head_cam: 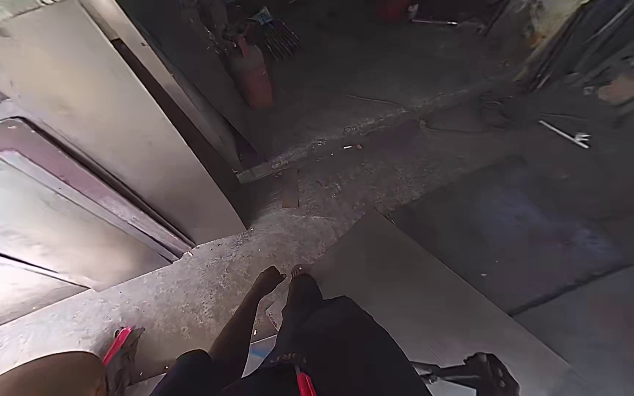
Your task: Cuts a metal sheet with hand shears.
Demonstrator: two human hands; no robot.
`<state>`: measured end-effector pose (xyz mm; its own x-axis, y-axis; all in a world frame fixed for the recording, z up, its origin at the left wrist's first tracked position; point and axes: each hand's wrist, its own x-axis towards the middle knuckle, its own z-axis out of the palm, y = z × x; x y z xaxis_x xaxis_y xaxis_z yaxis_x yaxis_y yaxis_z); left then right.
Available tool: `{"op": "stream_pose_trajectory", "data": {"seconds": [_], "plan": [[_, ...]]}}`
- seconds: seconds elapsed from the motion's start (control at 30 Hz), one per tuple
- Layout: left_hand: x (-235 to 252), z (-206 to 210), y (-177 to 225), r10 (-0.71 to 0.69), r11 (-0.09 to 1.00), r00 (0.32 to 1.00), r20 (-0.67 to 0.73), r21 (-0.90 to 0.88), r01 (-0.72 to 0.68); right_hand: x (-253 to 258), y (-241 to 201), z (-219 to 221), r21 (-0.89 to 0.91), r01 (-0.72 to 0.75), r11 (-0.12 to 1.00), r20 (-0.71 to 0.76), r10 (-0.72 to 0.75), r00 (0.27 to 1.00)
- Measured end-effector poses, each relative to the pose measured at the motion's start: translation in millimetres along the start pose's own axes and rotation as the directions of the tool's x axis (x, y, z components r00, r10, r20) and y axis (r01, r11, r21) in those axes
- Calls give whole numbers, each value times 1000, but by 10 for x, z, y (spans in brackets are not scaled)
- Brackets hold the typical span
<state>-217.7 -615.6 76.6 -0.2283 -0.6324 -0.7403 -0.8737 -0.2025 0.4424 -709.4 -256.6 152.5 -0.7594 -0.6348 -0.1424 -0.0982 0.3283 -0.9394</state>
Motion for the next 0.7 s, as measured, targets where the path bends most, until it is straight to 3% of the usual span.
{"op": "stream_pose_trajectory", "data": {"seconds": [0.07, 0.17, 0.23, 0.3, 0.37, 0.43, 0.5, 0.6, 0.63, 0.7], "plan": [[504, -235, 238, 46, 996, 997, 55, 74, -50, 113, -179, 190, -31, -29, 999, -88, 26, 996], [1190, -710, 760, 71, 997, 993, 93, 34, -75, 255, -409, 537, -34, -31, 999, -173, 25, 985], [1687, -1084, 1181, 160, 984, 980, 116, 62, -167, 323, -580, 841, -5, -14, 1000, -231, 12, 973], [2241, -1443, 1786, 319, 924, 928, 192, 154, -350, 373, -825, 1179, 10, 47, 999, -342, -41, 939], [2548, -1608, 2429, 434, 812, 833, 343, 252, -527, 257, -1182, 1491, 20, 81, 996, -487, -62, 871], [2555, -1499, 3114, 484, 666, 688, 541, 281, -690, 205, -1681, 1696, 37, 119, 992, -626, -70, 777], [2316, -1211, 3665, 472, 475, 465, 749, 228, -850, 159, -2235, 1865, 48, 209, 977, -724, -110, 681], [1611, -707, 3908, 426, 37, 10, 905, -6, -999, -56, -3088, 2221, 63, 381, 922, -844, -155, 514], [1329, -577, 3912, 397, -111, -112, 911, -73, -991, -117, -3353, 2333, 48, 427, 903, -884, -161, 440], [820, -478, 3828, 322, -299, -288, 902, -192, -935, -269, -3819, 2591, 36, 493, 869, -949, -125, 288]]}}
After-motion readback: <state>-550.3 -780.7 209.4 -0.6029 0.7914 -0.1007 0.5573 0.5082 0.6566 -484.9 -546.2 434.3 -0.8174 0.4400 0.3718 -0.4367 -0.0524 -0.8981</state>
